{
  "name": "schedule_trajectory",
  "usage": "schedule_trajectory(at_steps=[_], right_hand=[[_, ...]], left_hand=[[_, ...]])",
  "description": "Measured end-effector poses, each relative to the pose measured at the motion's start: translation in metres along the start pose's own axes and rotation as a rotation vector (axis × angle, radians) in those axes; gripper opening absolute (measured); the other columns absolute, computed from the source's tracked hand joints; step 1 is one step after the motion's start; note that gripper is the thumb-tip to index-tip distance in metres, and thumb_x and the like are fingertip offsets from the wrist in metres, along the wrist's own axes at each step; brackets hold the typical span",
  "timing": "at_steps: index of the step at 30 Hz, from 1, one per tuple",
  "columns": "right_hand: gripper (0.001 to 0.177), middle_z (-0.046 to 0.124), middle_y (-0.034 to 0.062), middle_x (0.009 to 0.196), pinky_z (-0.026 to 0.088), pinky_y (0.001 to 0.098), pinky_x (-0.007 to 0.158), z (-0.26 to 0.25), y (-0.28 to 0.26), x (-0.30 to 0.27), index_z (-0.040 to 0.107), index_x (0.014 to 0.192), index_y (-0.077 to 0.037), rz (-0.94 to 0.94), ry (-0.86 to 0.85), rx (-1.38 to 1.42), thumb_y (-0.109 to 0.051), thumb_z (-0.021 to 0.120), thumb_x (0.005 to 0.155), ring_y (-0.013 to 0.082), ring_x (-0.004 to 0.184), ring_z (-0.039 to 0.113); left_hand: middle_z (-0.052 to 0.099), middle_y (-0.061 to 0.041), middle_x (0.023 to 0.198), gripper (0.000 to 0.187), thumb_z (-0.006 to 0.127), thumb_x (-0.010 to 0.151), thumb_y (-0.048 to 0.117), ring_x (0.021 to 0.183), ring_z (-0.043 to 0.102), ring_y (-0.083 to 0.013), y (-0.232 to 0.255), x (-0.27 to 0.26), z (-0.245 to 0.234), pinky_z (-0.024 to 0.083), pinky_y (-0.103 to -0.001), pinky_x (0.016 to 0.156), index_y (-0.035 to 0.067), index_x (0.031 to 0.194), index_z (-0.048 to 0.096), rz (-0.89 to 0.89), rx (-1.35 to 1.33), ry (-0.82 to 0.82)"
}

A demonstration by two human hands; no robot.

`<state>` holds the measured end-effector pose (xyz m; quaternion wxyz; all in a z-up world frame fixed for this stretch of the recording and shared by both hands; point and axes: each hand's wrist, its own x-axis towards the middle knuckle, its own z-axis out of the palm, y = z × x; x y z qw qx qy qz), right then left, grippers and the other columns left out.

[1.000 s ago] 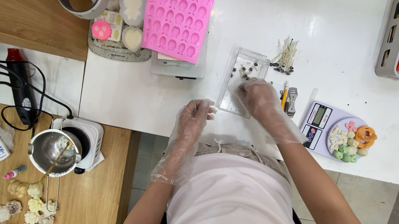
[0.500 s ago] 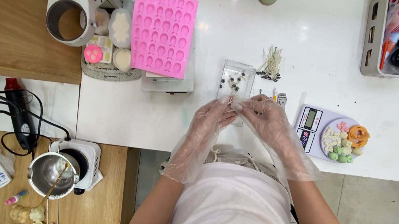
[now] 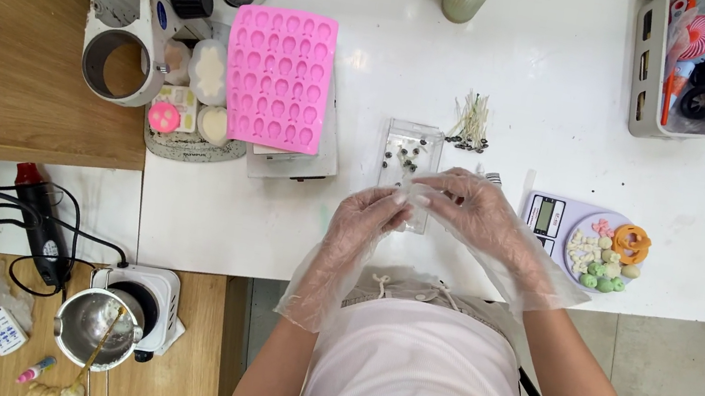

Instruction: Attaching metal tabs to candle wicks at a studio workbench.

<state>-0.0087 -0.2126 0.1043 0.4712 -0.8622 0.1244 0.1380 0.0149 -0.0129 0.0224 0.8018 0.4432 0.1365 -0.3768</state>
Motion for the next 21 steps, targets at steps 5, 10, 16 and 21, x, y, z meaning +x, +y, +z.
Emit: schedule_trajectory(at_steps=[5,10,16,21], right_hand=[[0.025,0.074,0.0032,0.103,0.061,0.0356,0.085,0.008,0.02,0.007,0.081,0.103,-0.014,-0.042,-0.12,0.075,-0.032,0.077,0.086,0.0162,0.097,0.07],[0.024,0.076,0.0038,0.104,0.063,0.0366,0.086,0.013,0.021,-0.002,0.083,0.098,-0.015,0.046,-0.066,0.174,-0.032,0.08,0.081,0.0169,0.096,0.071],[0.026,0.077,0.0021,0.102,0.063,0.0324,0.086,0.018,0.026,-0.011,0.082,0.102,-0.016,0.077,-0.061,0.262,-0.032,0.078,0.082,0.0153,0.095,0.072],[0.028,0.076,-0.0001,0.106,0.063,0.0307,0.087,0.034,0.043,-0.009,0.08,0.104,-0.015,0.039,0.046,0.28,-0.031,0.078,0.082,0.0138,0.096,0.072]], left_hand=[[0.072,-0.011,0.092,0.029,0.073,0.096,0.023,0.08,0.067,-0.014,-0.009,0.005,-0.015,0.055,-0.027,0.073,-0.004,0.106,0.07,-0.054,0.117,-0.088],[0.068,-0.005,0.09,0.025,0.069,0.1,0.023,0.079,0.064,-0.0104,-0.019,0.005,-0.02,0.054,-0.023,0.071,-0.002,0.103,0.068,-0.171,-0.061,-0.144],[0.066,-0.006,0.088,0.023,0.067,0.101,0.021,0.077,0.065,-0.0115,-0.027,0.013,-0.02,0.054,-0.023,0.069,-0.002,0.101,0.067,-0.224,-0.151,-0.14],[0.067,-0.007,0.087,0.024,0.067,0.1,0.021,0.076,0.064,-0.0114,-0.03,0.017,-0.014,0.054,-0.022,0.068,-0.004,0.103,0.069,-0.222,-0.14,-0.101]])
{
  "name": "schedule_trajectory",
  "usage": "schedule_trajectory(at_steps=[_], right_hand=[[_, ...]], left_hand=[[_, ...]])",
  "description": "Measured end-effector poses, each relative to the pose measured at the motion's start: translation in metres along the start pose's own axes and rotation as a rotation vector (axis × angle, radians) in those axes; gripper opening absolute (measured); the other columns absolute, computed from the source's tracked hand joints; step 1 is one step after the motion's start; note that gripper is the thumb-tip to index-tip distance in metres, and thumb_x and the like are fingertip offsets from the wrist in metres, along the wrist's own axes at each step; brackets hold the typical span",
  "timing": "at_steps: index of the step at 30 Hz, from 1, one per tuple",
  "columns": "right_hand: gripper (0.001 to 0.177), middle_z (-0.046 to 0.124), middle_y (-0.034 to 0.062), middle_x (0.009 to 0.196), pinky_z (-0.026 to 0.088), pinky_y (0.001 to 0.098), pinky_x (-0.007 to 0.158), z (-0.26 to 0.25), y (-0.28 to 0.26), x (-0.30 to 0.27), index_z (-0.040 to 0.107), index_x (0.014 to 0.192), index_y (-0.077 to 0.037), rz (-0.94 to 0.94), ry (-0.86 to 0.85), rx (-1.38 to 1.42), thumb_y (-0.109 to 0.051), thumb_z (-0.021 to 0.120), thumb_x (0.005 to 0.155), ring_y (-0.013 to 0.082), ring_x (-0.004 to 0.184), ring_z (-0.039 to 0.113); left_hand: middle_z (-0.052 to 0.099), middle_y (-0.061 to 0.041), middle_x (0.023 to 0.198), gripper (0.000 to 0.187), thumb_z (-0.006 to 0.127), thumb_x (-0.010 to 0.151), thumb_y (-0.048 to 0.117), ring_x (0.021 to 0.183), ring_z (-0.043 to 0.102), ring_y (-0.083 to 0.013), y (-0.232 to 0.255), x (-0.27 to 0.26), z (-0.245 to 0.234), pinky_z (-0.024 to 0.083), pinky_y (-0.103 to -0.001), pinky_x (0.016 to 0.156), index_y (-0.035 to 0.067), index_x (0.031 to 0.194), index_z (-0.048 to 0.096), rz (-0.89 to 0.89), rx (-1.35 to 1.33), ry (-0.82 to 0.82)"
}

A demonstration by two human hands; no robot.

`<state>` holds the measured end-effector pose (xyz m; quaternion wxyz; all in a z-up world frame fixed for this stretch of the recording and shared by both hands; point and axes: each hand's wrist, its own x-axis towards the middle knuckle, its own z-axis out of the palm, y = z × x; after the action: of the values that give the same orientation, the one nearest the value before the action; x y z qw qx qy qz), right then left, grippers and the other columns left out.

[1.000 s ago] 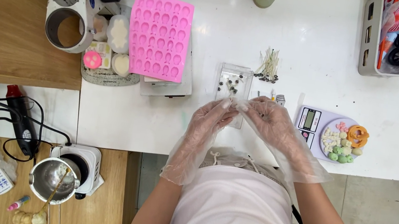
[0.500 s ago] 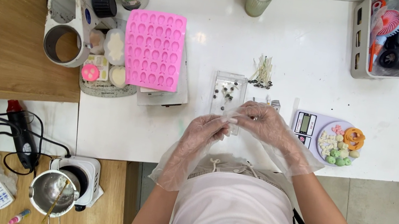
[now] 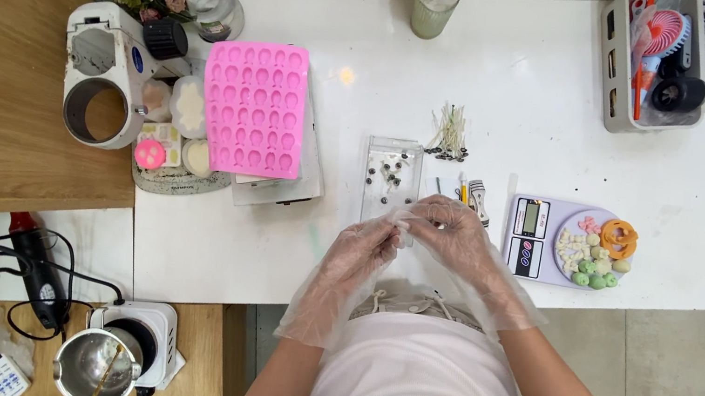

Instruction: Attaching metal tabs to candle wicks at a studio workbench.

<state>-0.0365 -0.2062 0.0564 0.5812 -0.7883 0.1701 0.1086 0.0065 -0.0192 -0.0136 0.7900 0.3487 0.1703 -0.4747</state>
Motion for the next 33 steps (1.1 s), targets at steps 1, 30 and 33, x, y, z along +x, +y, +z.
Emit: schedule_trajectory(at_steps=[1,30,33], right_hand=[[0.027,0.076,0.0012,0.103,0.063,0.0306,0.087,0.002,0.003,0.0,0.08,0.102,-0.013,-0.028,0.041,0.014,-0.03,0.079,0.082,0.014,0.095,0.072],[0.028,0.068,-0.0013,0.08,0.051,0.0277,0.076,0.016,0.056,0.018,0.075,0.102,-0.009,0.361,0.014,0.79,-0.029,0.082,0.084,0.0094,0.075,0.059],[0.026,0.068,-0.0016,0.079,0.048,0.028,0.073,0.016,0.054,0.019,0.075,0.099,-0.011,0.385,0.033,0.786,-0.03,0.082,0.083,0.0092,0.072,0.057]], left_hand=[[0.067,-0.007,0.087,0.025,0.067,0.1,0.021,0.075,0.064,-0.011,-0.001,0.001,0.001,0.054,-0.022,0.068,-0.004,0.103,0.07,0.004,-0.012,0.019],[0.068,-0.007,0.081,0.023,0.071,0.095,0.014,0.064,0.062,-0.0088,-0.013,0.013,0.01,0.053,-0.018,0.057,-0.007,0.104,0.071,-0.016,-0.48,0.085],[0.067,-0.006,0.08,0.023,0.073,0.095,0.015,0.062,0.06,-0.0078,-0.008,0.006,0.022,0.051,-0.018,0.055,-0.006,0.102,0.071,0.058,-0.367,0.113]])
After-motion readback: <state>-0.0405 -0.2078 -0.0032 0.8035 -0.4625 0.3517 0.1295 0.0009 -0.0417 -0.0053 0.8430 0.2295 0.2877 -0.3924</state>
